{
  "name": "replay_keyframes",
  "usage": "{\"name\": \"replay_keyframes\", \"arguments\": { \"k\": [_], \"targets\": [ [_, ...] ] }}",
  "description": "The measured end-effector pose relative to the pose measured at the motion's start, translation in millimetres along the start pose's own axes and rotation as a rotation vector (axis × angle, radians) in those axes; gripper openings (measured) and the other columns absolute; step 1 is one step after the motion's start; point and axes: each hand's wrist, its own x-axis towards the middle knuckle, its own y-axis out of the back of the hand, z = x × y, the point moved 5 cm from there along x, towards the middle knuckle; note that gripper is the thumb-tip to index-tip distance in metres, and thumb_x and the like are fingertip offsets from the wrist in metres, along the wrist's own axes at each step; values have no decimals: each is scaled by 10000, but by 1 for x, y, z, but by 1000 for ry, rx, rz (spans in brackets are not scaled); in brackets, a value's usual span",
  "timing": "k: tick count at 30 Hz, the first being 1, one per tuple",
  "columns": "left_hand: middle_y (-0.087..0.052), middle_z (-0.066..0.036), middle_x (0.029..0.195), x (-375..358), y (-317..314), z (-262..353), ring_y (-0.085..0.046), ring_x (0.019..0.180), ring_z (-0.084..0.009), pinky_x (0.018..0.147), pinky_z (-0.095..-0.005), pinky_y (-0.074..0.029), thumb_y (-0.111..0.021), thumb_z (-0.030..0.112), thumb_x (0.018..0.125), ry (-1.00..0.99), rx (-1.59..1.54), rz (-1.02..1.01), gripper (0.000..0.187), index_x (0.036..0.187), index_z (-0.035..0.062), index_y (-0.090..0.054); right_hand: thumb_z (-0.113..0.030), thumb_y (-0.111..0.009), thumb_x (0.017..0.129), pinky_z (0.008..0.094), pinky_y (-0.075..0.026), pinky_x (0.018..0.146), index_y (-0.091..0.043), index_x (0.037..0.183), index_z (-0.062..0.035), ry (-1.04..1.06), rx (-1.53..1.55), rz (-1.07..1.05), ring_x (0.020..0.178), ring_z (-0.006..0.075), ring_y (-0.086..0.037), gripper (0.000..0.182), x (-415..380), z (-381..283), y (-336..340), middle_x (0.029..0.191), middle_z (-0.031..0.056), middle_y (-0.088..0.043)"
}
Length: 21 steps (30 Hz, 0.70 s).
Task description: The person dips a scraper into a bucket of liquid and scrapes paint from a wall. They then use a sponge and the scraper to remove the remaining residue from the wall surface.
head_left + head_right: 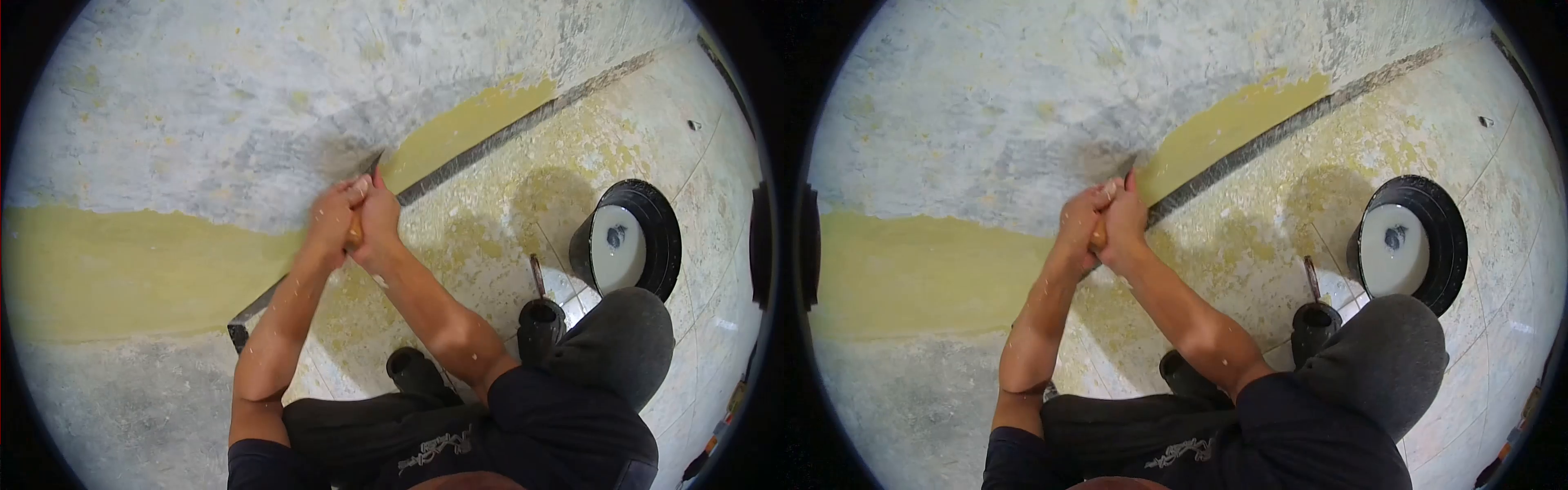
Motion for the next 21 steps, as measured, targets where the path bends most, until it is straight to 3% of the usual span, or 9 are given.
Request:
{"name": "replay_keyframes", "arguments": {
  "k": [3,6,8,10,12,16,18,21],
  "targets": [
    [-620,-60,974,2,4,-1,-585,846,-125,746,-261,-475,-573,185,915,57,-13,-56,264,1079,-21,-591,-168,-356,984,333,-495,712,-247,1449,-227,8,-12,35,793,162,-522,481,-19,-8,-6,911,21,-498],
    [-624,-61,955,1,-1,8,-592,831,-131,736,-262,-480,-561,177,919,-64,86,-6,242,1056,-21,-594,-167,-346,981,339,-500,708,-218,1460,-241,28,36,3,786,165,-531,502,-7,-5,-13,888,37,-508],
    [-631,-64,943,12,7,2,-600,821,-136,732,-258,-481,-540,168,928,110,-23,-96,237,1053,-25,-596,-168,-339,980,343,-503,706,-201,1465,-250,86,9,-21,783,169,-538,512,-9,-8,-7,876,45,-512],
    [-632,-67,931,8,-4,-1,-603,812,-138,723,-259,-483,-527,163,933,35,66,-75,225,1036,-23,-598,-158,-340,972,344,-503,703,-132,1483,-263,-36,127,12,774,172,-541,562,-11,-10,-4,863,53,-516],
    [-634,-70,920,11,-4,4,-606,803,-140,714,-260,-485,-513,159,938,-25,170,-48,216,1019,-21,-600,-161,-338,972,346,-504,700,-140,1479,-259,5,97,28,778,175,-540,553,-7,-7,-6,878,54,-514],
    [-634,-79,916,4,-2,3,-607,795,-139,707,-263,-486,-523,145,931,67,56,-76,197,1008,-16,-608,-162,-332,973,353,-508,683,-176,1463,-263,19,58,68,787,183,-539,524,-10,-5,-2,934,63,-506],
    [-636,-78,927,6,-1,0,-602,811,-133,718,-259,-483,-538,145,924,-35,134,-3,207,1025,-23,-605,-167,-334,976,350,-509,683,-187,1456,-275,8,73,42,792,184,-538,514,-4,-6,-2,947,63,-501],
    [-637,-76,951,20,17,-8,-592,845,-125,741,-256,-476,-554,161,921,97,90,-65,240,1054,-34,-598,-168,-347,978,341,-506,683,-203,1449,-284,-12,61,72,792,178,-533,506,-5,2,6,943,54,-495]
  ]
}}
